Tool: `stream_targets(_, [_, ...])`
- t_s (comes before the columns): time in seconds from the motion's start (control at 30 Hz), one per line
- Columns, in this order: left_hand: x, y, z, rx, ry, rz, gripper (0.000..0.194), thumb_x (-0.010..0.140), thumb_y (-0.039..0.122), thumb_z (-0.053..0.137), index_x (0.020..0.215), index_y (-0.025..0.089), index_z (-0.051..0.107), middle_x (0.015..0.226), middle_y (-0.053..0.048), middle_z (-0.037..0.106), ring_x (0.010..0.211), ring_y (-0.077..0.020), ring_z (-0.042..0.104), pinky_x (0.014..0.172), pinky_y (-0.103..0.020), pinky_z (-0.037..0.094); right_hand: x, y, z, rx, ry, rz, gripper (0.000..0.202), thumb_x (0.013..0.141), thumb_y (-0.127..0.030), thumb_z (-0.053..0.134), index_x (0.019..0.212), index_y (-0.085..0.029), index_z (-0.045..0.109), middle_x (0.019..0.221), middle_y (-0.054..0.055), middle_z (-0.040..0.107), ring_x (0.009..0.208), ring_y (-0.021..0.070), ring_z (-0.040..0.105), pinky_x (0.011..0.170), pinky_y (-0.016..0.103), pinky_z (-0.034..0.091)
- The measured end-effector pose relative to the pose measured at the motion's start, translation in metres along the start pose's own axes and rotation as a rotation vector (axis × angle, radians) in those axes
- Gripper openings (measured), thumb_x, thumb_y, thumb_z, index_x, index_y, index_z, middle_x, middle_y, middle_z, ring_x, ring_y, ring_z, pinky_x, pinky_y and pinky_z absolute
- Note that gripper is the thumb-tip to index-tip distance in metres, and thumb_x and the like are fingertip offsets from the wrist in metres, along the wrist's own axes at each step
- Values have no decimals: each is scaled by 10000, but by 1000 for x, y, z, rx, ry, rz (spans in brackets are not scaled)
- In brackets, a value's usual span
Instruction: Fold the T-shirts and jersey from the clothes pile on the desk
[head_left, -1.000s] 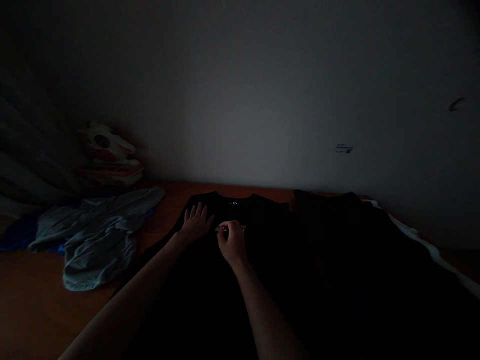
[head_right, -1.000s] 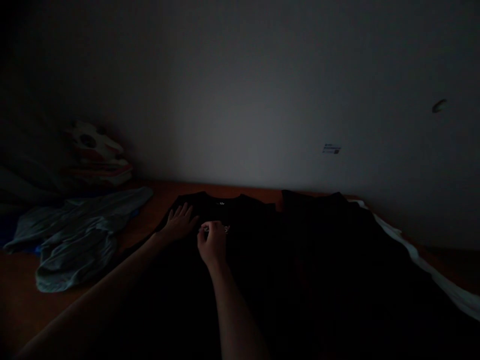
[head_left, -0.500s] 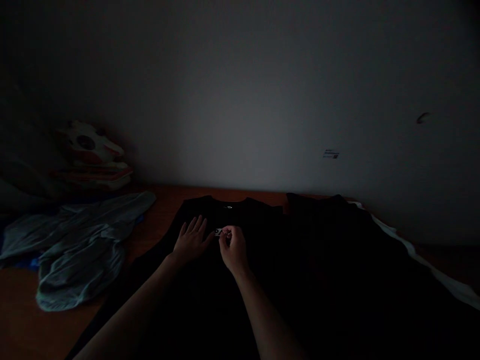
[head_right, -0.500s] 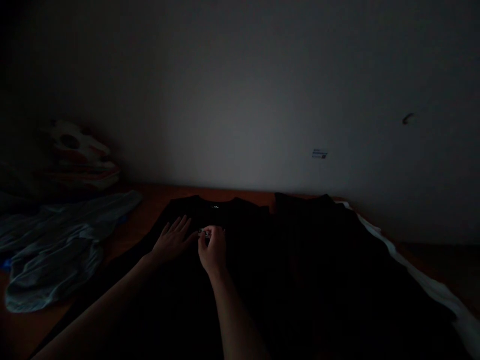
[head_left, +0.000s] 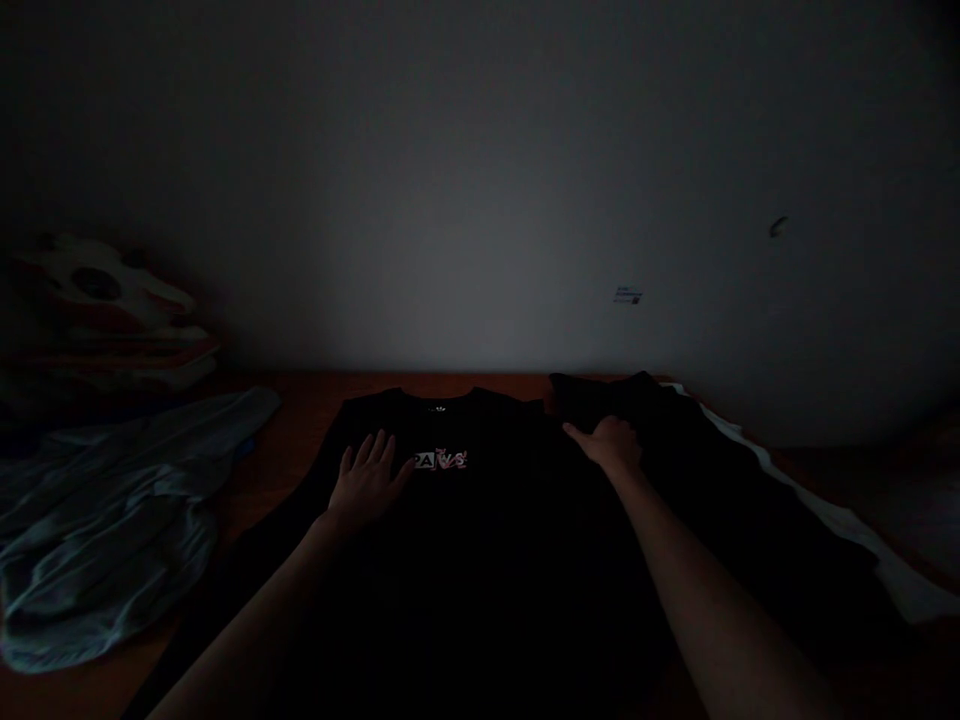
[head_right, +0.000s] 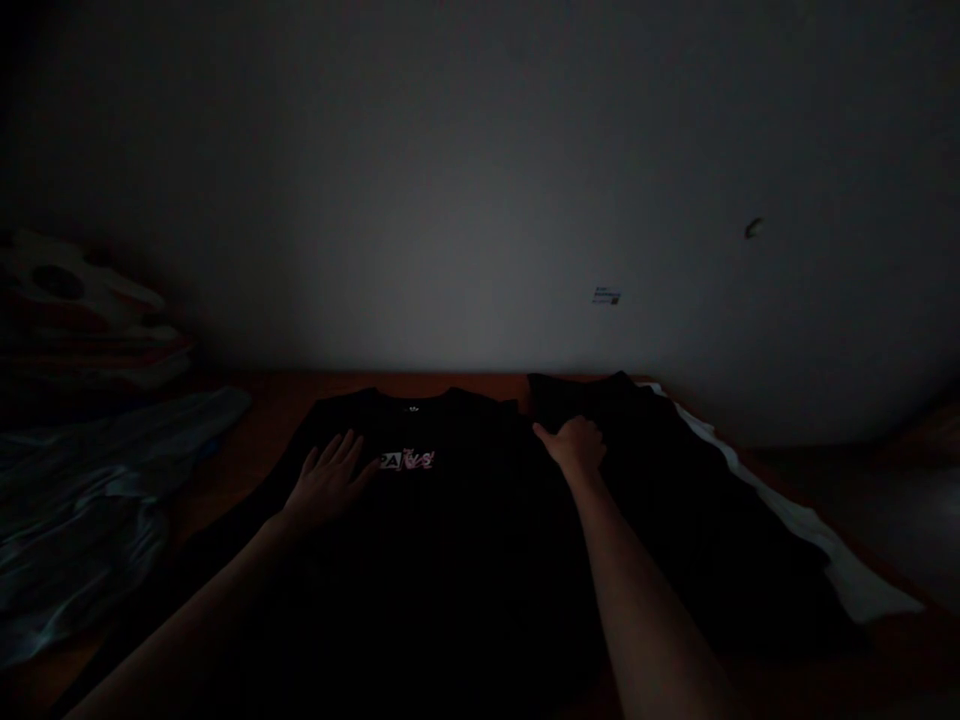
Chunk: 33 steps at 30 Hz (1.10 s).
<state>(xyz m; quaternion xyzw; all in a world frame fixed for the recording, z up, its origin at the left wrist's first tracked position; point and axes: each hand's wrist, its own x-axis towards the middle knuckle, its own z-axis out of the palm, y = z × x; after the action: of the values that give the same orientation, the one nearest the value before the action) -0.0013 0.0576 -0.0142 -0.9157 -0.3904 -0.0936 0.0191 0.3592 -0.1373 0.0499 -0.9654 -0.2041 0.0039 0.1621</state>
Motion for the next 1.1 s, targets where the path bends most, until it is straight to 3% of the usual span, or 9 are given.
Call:
stream_targets(0.1, [1,3,-2,16,-12,-25,624,1002,549,309,1475,199,517,1583,-149,437,1492,-365,336,1180,-614,246,13,13,7,52,-150,62,728,790,-706,663,1142,-69,696,1198,290,681,1145,395,669,895,466,544])
stream_targets(0.27, [1,8,-7,66,-39,-42,662,1010,535,303,1505,128,468,1603,-174,388,1498,-362,324,1187,-598,259,29,15,14,120,-155,22,399,799,-495,757,969,-134,750,1020,182,766,987,304,745,777,325,560])
stream_targets(0.37, [1,9,-9,56,-44,-64,662,1007,530,323,1507,120,464,1606,-174,377,1502,-354,318,1194,-594,255,34,16,8,150,-81,11,329,854,-369,706,1085,-134,718,1099,178,754,1053,293,725,830,320,547])
stream_targets(0.47, [1,10,-8,38,-29,-81,664,1003,531,339,1515,124,453,1603,-168,387,1505,-340,318,1201,-579,256,32,18,0,174,26,51,439,910,-362,621,1259,-96,623,1198,233,707,1128,329,690,898,391,533])
stream_targets(0.63, [2,7,-8,40,-55,-68,682,1006,524,312,1523,96,432,1613,-174,363,1504,-349,315,1200,-586,247,21,2,-13,261,128,16,459,940,-351,558,1319,-92,565,1230,237,685,1156,316,671,963,416,510])
stream_targets(0.77, [1,7,-9,39,-39,-43,661,1007,520,312,1512,118,454,1606,-171,381,1503,-349,319,1192,-591,254,-5,-28,-27,366,62,-197,460,920,-385,611,1318,-155,579,1241,158,702,1133,249,677,959,350,517])
stream_targets(0.87, [0,7,-8,38,-18,-46,642,1005,510,330,1506,133,466,1598,-170,396,1496,-345,335,1194,-585,258,-38,-36,-42,483,-313,-627,466,875,-428,682,1289,-222,622,1201,105,722,1071,223,686,914,339,540])
stream_targets(0.93, [0,8,-8,40,-9,-58,652,999,506,349,1508,113,460,1597,-179,394,1494,-350,338,1197,-580,260,-62,-28,-50,461,-451,-781,427,878,-439,682,1248,-228,648,1188,100,720,1045,220,683,903,344,539])
stream_targets(1.1, [1,7,-7,38,-4,-50,647,995,491,351,1505,108,462,1596,-189,386,1488,-359,347,1187,-593,273,-114,24,-45,143,-258,-789,211,877,-397,690,1014,-237,702,1070,76,724,974,235,685,882,358,523])
